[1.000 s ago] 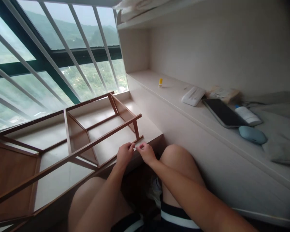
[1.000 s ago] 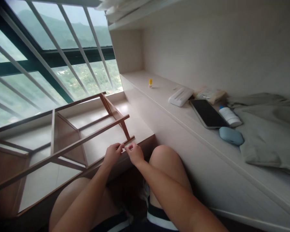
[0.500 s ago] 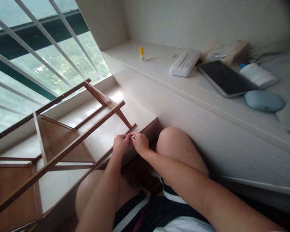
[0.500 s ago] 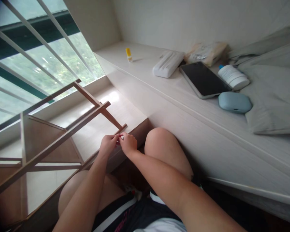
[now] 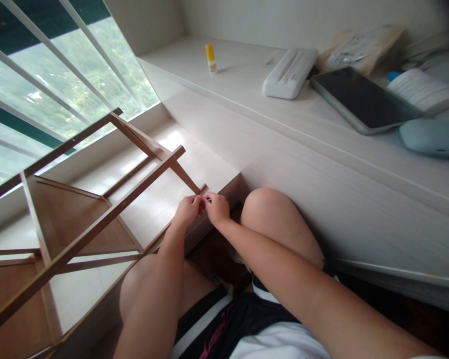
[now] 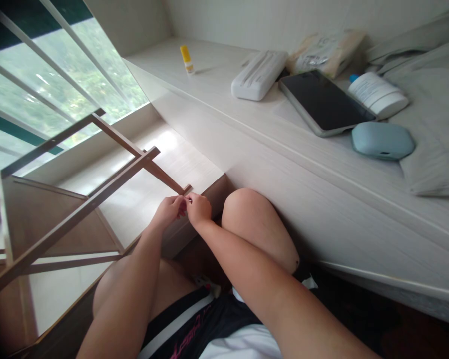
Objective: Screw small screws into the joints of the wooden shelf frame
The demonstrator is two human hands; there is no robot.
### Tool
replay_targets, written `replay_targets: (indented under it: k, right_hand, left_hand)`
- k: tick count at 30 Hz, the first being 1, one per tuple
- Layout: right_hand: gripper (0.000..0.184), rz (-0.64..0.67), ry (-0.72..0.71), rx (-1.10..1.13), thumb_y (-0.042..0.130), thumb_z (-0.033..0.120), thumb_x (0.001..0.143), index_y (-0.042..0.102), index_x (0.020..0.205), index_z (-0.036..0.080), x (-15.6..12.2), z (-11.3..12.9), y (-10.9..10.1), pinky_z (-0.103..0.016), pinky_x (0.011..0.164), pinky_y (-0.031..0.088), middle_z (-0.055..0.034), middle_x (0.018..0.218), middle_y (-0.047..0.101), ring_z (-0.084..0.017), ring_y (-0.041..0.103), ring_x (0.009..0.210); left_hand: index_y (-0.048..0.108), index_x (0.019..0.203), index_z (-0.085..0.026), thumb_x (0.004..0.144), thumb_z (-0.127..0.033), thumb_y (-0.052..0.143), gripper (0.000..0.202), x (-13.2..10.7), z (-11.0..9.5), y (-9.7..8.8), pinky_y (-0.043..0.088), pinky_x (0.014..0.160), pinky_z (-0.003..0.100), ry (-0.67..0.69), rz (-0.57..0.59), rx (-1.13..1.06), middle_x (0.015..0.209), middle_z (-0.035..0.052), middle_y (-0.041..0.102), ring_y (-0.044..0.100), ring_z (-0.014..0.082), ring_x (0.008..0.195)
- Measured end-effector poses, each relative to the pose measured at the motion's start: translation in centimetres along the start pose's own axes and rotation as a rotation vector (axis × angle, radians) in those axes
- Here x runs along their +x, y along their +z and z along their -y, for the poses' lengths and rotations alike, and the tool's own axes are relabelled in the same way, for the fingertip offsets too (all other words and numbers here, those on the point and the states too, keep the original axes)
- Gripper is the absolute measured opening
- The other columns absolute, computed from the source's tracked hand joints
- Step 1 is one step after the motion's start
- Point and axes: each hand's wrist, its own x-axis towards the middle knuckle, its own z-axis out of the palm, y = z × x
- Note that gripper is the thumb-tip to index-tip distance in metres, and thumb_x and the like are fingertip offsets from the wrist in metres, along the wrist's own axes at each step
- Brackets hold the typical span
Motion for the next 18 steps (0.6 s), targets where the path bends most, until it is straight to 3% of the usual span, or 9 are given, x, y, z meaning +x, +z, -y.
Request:
replay_targets:
  k: [2, 5, 10, 14, 18]
  right_hand:
    - [0.018, -0.029, 0.013, 0.084, 0.056, 0.032, 0.089, 0.073, 0.086, 0.026, 0.3, -0.4, 0.4, -0.027, 0.071, 0.043, -0.0030, 0.083, 0.073, -0.019, 0.065, 0.078]
    - [0.017, -0.067, 0.041, 0.217, 0.058, 0.031, 0.087, 0.073, 0.087, 0.024, 0.6, -1.0, 1.0, -0.026, 0.075, 0.045, -0.0026, 0.083, 0.074, -0.018, 0.065, 0.080]
    - [0.015, -0.096, 0.078, 0.375, 0.063, 0.030, 0.081, 0.073, 0.087, 0.022, 0.9, -1.8, 1.6, -0.027, 0.077, 0.048, -0.0024, 0.084, 0.074, -0.018, 0.066, 0.081]
    - [0.014, -0.127, 0.114, 0.507, 0.065, 0.029, 0.075, 0.073, 0.082, 0.019, 1.0, -2.1, 1.8, -0.027, 0.075, 0.049, -0.0035, 0.081, 0.073, -0.018, 0.066, 0.077]
    - [0.017, -0.155, 0.201, 0.672, 0.070, 0.031, 0.068, 0.071, 0.077, 0.017, 0.6, -2.3, 2.1, -0.027, 0.069, 0.049, -0.0030, 0.073, 0.071, -0.018, 0.065, 0.072]
  left_hand:
    - [0.066, 0.078, -0.016, 0.090, -0.042, 0.038, 0.040, -0.3, -0.2, -0.3, 0.038, 0.051, 0.026, 0.031, -0.031, 0.097, 0.066, 0.0047, 0.065, 0.056, 0.0145, 0.052]
    - [0.066, 0.082, -0.020, 0.088, -0.045, 0.045, 0.033, -0.8, -0.6, -0.8, 0.038, 0.058, 0.027, 0.046, -0.207, 0.300, 0.069, 0.0039, 0.066, 0.058, 0.0173, 0.064]
    - [0.061, 0.098, -0.022, 0.083, -0.047, 0.058, 0.029, -0.7, -0.7, -0.5, 0.041, 0.072, 0.031, 0.009, -0.490, 0.503, 0.097, 0.0082, 0.066, 0.060, 0.0241, 0.090]
    - [0.063, 0.098, -0.023, 0.085, -0.038, 0.057, 0.020, -0.2, -0.3, 0.2, 0.042, 0.077, 0.033, 0.101, -0.468, 0.581, 0.102, 0.0087, 0.064, 0.057, 0.0255, 0.098]
    - [0.067, 0.096, -0.025, 0.086, -0.035, 0.054, 0.019, -1.0, -0.1, 0.2, 0.042, 0.074, 0.031, 0.092, -0.407, 0.581, 0.100, 0.0077, 0.065, 0.059, 0.0240, 0.094]
